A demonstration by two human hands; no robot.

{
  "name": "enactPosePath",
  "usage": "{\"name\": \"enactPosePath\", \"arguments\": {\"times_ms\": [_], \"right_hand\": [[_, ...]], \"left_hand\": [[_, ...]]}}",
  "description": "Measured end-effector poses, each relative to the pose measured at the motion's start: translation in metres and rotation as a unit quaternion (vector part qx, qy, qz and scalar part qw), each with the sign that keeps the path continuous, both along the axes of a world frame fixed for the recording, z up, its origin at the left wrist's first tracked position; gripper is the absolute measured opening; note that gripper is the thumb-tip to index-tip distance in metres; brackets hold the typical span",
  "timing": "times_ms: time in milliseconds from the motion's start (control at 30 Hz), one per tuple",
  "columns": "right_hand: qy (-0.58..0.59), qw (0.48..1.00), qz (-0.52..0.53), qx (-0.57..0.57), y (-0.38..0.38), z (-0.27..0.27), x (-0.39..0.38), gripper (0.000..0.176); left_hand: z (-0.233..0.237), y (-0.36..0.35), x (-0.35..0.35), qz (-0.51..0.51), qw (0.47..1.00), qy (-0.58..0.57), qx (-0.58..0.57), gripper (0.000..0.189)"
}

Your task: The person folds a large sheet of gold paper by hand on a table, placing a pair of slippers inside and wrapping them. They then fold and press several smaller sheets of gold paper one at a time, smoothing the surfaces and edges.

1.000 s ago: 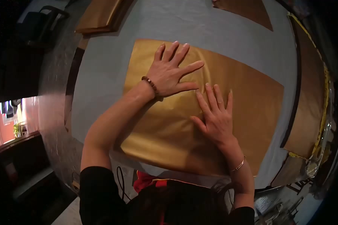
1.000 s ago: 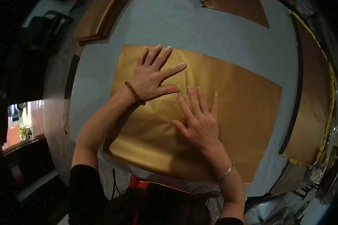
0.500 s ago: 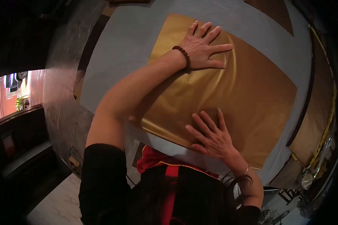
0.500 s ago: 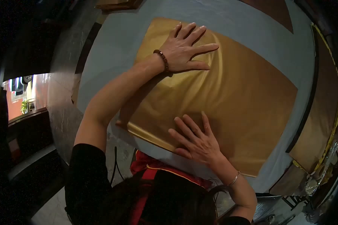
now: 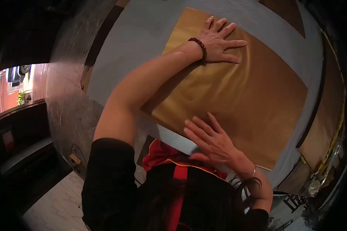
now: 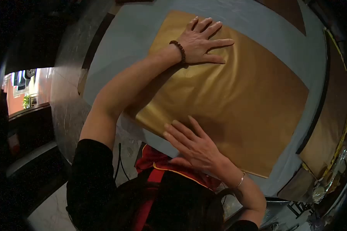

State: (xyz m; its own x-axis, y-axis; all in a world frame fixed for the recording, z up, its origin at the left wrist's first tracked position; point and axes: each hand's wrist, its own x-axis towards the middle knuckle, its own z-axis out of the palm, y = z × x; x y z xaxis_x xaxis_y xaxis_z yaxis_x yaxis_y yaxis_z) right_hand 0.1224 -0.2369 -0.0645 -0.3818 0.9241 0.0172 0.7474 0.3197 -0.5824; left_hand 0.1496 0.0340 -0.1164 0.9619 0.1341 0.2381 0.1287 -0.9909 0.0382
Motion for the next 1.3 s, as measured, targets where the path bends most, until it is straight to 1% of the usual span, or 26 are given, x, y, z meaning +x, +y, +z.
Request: {"name": "enactPosePath", "arguments": {"times_ms": [33, 67, 133, 267, 333, 367, 400, 467, 500, 533, 600, 633, 700, 733, 767, 833, 867, 900, 967, 1033, 1100, 1167, 1200, 1267, 1300], "right_hand": [[-0.031, 0.999, -0.01, 0.021, 0.013, -0.003, -0.002, 0.077], [-0.031, 0.999, -0.01, 0.023, 0.023, -0.008, -0.006, 0.077], [-0.069, 0.995, -0.005, 0.067, 0.038, -0.024, -0.018, 0.077], [-0.05, 0.995, -0.01, 0.084, 0.039, -0.035, -0.039, 0.076], [0.027, 0.997, 0.003, 0.07, 0.028, -0.03, -0.043, 0.076], [0.072, 0.996, 0.011, 0.06, 0.024, -0.024, -0.037, 0.07], [0.053, 0.997, -0.008, 0.057, 0.022, -0.017, -0.022, 0.07], [-0.006, 0.989, -0.121, 0.085, 0.023, -0.009, 0.017, 0.063], [-0.012, 0.978, -0.194, 0.078, 0.027, -0.008, 0.041, 0.061], [-0.027, 0.974, -0.21, 0.082, 0.033, -0.01, 0.06, 0.061], [-0.124, 0.926, -0.342, 0.097, 0.043, -0.021, 0.097, 0.063], [-0.137, 0.919, -0.355, 0.106, 0.049, -0.024, 0.11, 0.063], [-0.138, 0.906, -0.389, 0.098, 0.07, -0.03, 0.129, 0.064], [-0.135, 0.905, -0.396, 0.077, 0.077, -0.035, 0.136, 0.067], [-0.142, 0.9, -0.404, 0.086, 0.08, -0.04, 0.142, 0.067], [-0.176, 0.885, -0.428, 0.054, 0.085, -0.045, 0.154, 0.067], [-0.218, 0.873, -0.435, 0.038, 0.083, -0.047, 0.163, 0.068], [-0.219, 0.869, -0.442, 0.04, 0.078, -0.046, 0.173, 0.068], [-0.215, 0.825, -0.522, -0.003, 0.055, -0.046, 0.196, 0.069], [-0.219, 0.764, -0.607, -0.005, 0.016, -0.053, 0.222, 0.071], [-0.224, 0.701, -0.676, -0.048, -0.024, -0.046, 0.242, 0.073], [-0.178, 0.658, -0.728, -0.069, -0.054, -0.041, 0.247, 0.076], [-0.18, 0.656, -0.73, -0.068, -0.059, -0.043, 0.248, 0.076], [-0.215, 0.587, -0.773, -0.108, -0.067, -0.049, 0.252, 0.077], [-0.216, 0.585, -0.775, -0.106, -0.064, -0.046, 0.247, 0.077]], "left_hand": [[0.0, -0.001, -0.001, 0.0, 1.0, 0.0, 0.002, 0.065], [0.001, -0.001, -0.002, 0.0, 1.0, -0.001, -0.001, 0.065], [0.002, 0.0, -0.002, 0.001, 1.0, -0.005, 0.0, 0.065], [0.002, 0.0, -0.003, 0.002, 1.0, 0.001, -0.01, 0.064], [0.003, -0.002, -0.002, -0.003, 1.0, -0.011, -0.001, 0.064], [0.002, 0.001, -0.002, -0.015, 1.0, -0.008, -0.007, 0.064], [0.002, 0.003, -0.001, -0.029, 0.999, -0.006, -0.012, 0.064], [0.003, 0.002, -0.001, -0.026, 1.0, -0.004, -0.009, 0.063], [0.004, 0.0, -0.001, -0.022, 1.0, 0.0, -0.008, 0.063], [0.006, -0.001, -0.003, -0.018, 1.0, 0.004, -0.004, 0.062], [0.007, -0.003, -0.003, -0.016, 1.0, -0.007, -0.002, 0.062], [0.015, -0.007, -0.003, -0.008, 1.0, 0.018, -0.009, 0.061], [0.008, -0.004, -0.003, -0.008, 1.0, 0.005, -0.014, 0.061], [0.012, -0.005, -0.003, -0.01, 1.0, 0.006, -0.02, 0.061], [0.016, -0.007, -0.004, -0.019, 1.0, -0.003, -0.013, 0.061], [0.019, -0.008, -0.004, -0.011, 0.999, 0.022, -0.024, 0.062], [0.019, -0.007, -0.003, -0.011, 0.999, 0.024, -0.035, 0.062], [0.021, -0.008, -0.003, -0.018, 0.999, 0.021, -0.032, 0.062], [0.021, -0.009, -0.004, -0.007, 0.999, 0.027, -0.037, 0.061], [0.019, -0.007, -0.002, -0.011, 0.998, 0.026, -0.051, 0.061], [0.022, -0.009, -0.003, -0.005, 0.998, 0.035, -0.054, 0.061], [0.022, -0.009, -0.004, -0.005, 0.998, 0.039, -0.052, 0.061], [0.023, -0.008, -0.003, -0.005, 0.998, 0.043, -0.048, 0.061], [0.022, -0.008, -0.003, -0.007, 0.998, 0.04, -0.049, 0.061], [0.021, -0.008, -0.003, -0.007, 0.998, 0.04, -0.05, 0.06]]}}
